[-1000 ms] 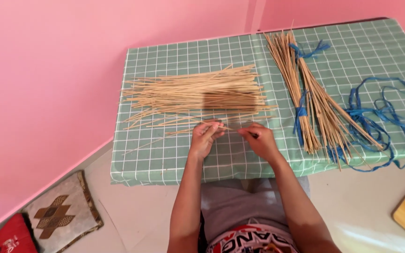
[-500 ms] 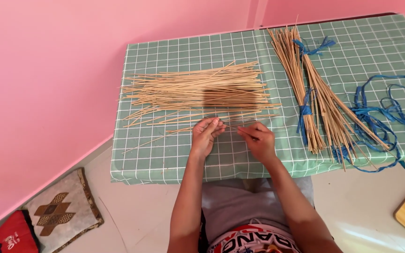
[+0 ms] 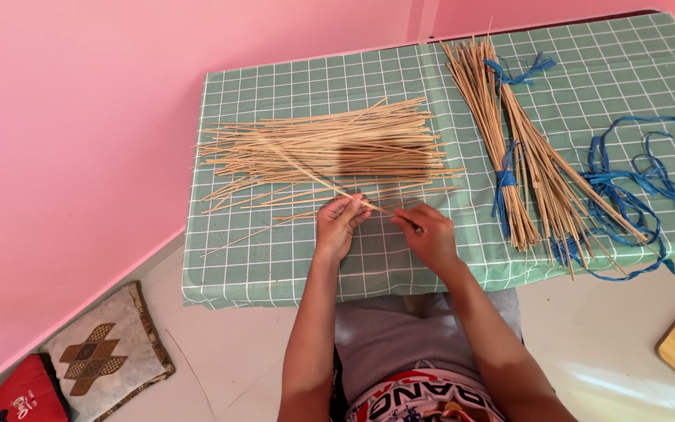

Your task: Gathering thin bamboo sticks into bundles, aligning their ends, and tying them securely with blue plastic strips.

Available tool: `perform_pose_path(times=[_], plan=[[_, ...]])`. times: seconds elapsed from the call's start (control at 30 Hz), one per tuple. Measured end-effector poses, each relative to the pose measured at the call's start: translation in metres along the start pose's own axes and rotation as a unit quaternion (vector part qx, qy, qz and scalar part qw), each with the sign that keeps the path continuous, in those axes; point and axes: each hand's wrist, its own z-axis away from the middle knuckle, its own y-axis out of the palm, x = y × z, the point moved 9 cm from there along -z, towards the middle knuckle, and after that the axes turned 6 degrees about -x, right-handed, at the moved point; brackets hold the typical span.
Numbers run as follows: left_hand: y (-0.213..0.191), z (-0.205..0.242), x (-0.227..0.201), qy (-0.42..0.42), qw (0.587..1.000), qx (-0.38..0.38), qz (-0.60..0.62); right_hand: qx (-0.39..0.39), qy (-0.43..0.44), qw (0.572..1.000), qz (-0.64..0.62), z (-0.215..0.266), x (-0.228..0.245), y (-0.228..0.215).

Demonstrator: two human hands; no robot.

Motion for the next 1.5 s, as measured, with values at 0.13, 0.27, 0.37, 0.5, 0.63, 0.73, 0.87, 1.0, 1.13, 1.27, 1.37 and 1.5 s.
perform_pose_path(times=[0.13,0.27,0.37,0.5,0.63,0.73,0.87,1.0,1.13,1.27,1.37,1.5], plan=[[-0.001,-0.001,0.001,0.004,1.0,0.002,0.01,0.007,-0.041,0.998,0.048,0.0,0.006,0.0],[-0.004,-0.001,0.004,0.012,1.0,0.014,0.0,0.008,-0.06,0.997,0.049,0.002,0.006,0.001],[-0.013,-0.006,0.01,0.014,1.0,0.009,0.006,0.005,-0.057,0.998,0.026,0.001,0.009,0.0],[-0.024,-0.009,0.018,0.01,1.0,0.004,0.009,0.009,-0.04,0.999,-0.031,-0.001,0.007,-0.001],[-0.024,-0.014,0.017,0.017,1.0,0.003,0.011,0.017,-0.028,0.999,-0.043,-0.004,0.006,0.002],[-0.025,-0.014,0.018,0.021,1.0,0.014,0.014,0.016,-0.004,0.998,-0.063,-0.002,-0.005,0.004],[-0.026,-0.011,0.013,0.022,0.999,0.023,0.032,0.03,-0.01,0.998,-0.046,-0.012,-0.014,0.003],[-0.021,-0.006,0.007,0.025,0.999,0.019,0.035,0.056,-0.031,0.998,-0.002,-0.018,-0.016,0.016],[-0.026,-0.004,-0.007,0.032,0.999,0.011,0.034,0.081,-0.053,0.995,0.034,-0.025,-0.025,0.03],[-0.026,0.002,-0.015,0.033,0.999,0.002,0.035,0.107,-0.072,0.989,0.074,-0.029,-0.04,0.038],[-0.019,0.007,-0.016,0.027,0.999,0.0,0.036,0.124,-0.083,0.983,0.11,-0.03,-0.054,0.038],[-0.001,0.009,-0.014,0.016,0.999,0.007,0.036,0.138,-0.097,0.972,0.165,-0.036,-0.073,0.031]])
